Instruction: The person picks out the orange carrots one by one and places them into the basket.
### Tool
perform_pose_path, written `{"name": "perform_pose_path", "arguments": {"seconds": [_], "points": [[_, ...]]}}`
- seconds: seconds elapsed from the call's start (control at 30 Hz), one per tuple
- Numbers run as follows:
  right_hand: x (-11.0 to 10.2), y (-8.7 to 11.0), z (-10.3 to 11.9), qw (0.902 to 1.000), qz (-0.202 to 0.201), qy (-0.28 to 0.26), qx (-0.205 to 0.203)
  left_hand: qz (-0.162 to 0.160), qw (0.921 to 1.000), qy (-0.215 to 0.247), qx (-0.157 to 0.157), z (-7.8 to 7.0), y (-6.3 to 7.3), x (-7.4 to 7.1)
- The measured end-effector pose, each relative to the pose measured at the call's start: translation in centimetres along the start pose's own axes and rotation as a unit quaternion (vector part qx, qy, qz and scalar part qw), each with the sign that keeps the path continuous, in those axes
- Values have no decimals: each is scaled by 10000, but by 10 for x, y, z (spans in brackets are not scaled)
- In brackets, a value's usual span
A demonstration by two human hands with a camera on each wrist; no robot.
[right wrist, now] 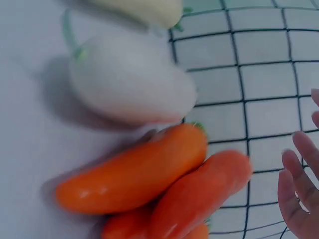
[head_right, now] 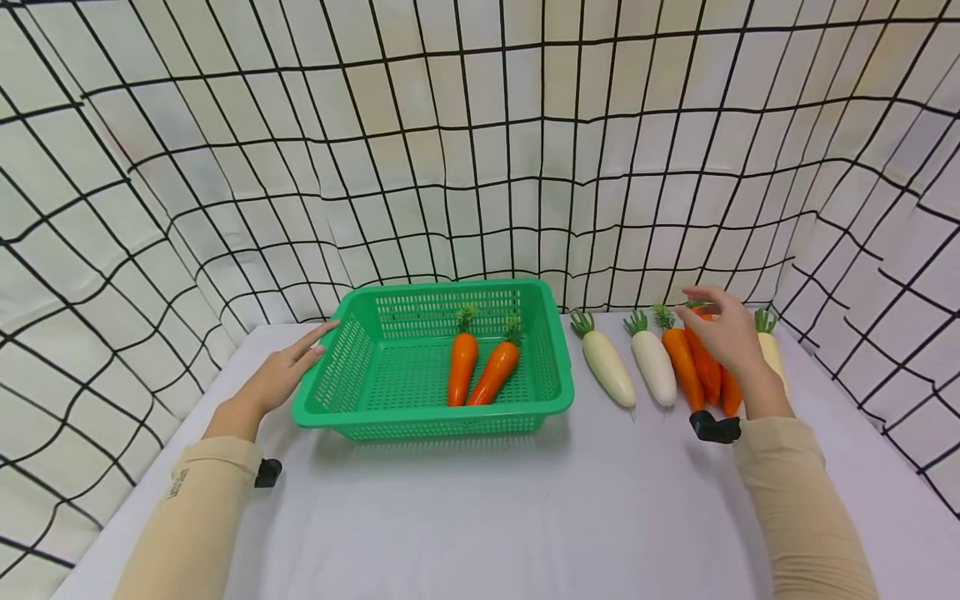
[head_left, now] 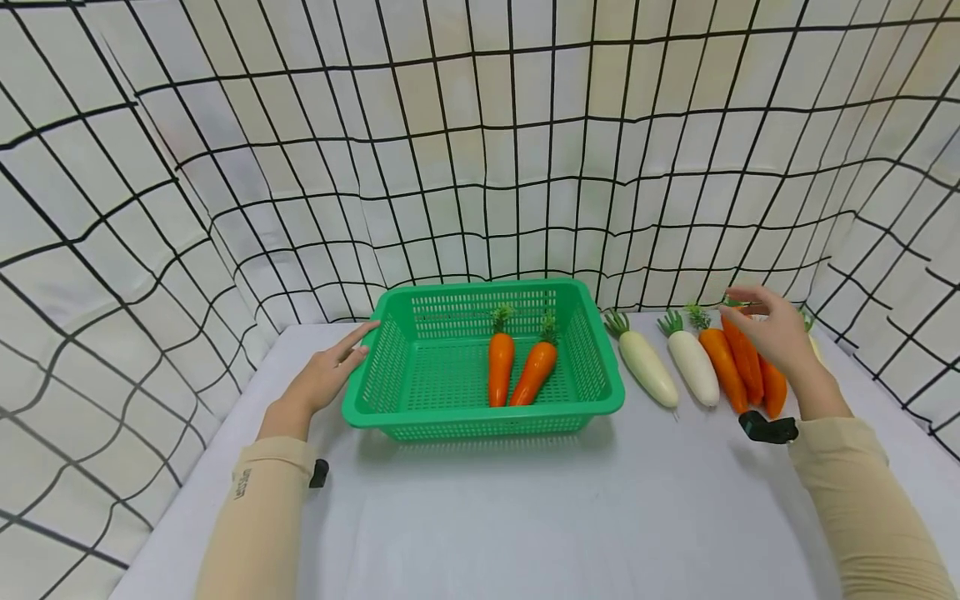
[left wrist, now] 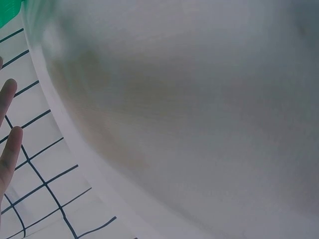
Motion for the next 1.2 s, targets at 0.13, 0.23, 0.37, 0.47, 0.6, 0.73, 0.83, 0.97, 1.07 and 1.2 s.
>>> {"name": "perform_pose_path", "arguments": {"seconds": [0.13,0.23,0.37,0.47,0.6,0.73,0.83,0.97,1.07,1.2], "points": [[1,-1,-19,9990,41,385,244,8,10000,-16,-49,0,1,0],[6,-4,-31,9959,193,765,448,-12,10000,-15,-48,-1,1,0],[13,-7,-42,9898,439,1217,601,-29,10000,22,-59,-2,2,-1],[18,-8,-47,9864,502,1398,700,-24,10000,59,-73,-2,2,0],[21,-9,-50,9858,437,1404,806,-42,10000,43,-59,-2,2,0],[24,-11,-52,9863,372,1368,848,-69,10000,6,-60,-2,3,0],[26,-11,-53,9854,309,1405,915,-61,10000,4,-45,-3,2,0],[27,-11,-53,9861,175,1330,977,-55,10000,26,-62,-3,3,-1],[25,-12,-53,9902,25,963,1009,-53,9999,25,-93,-2,3,-1],[20,-15,-52,9926,-139,172,1191,-45,9999,6,-116,0,3,-1]]}}
Point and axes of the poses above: each hand's wrist, its own y-axis away from the middle knuckle, its own x-axis out of the palm, z = x × y, the point moved 5 cm from there along -y, towards the middle knuckle, and after that the axes turned 3 degrees about -z, right-handed, at the moved point
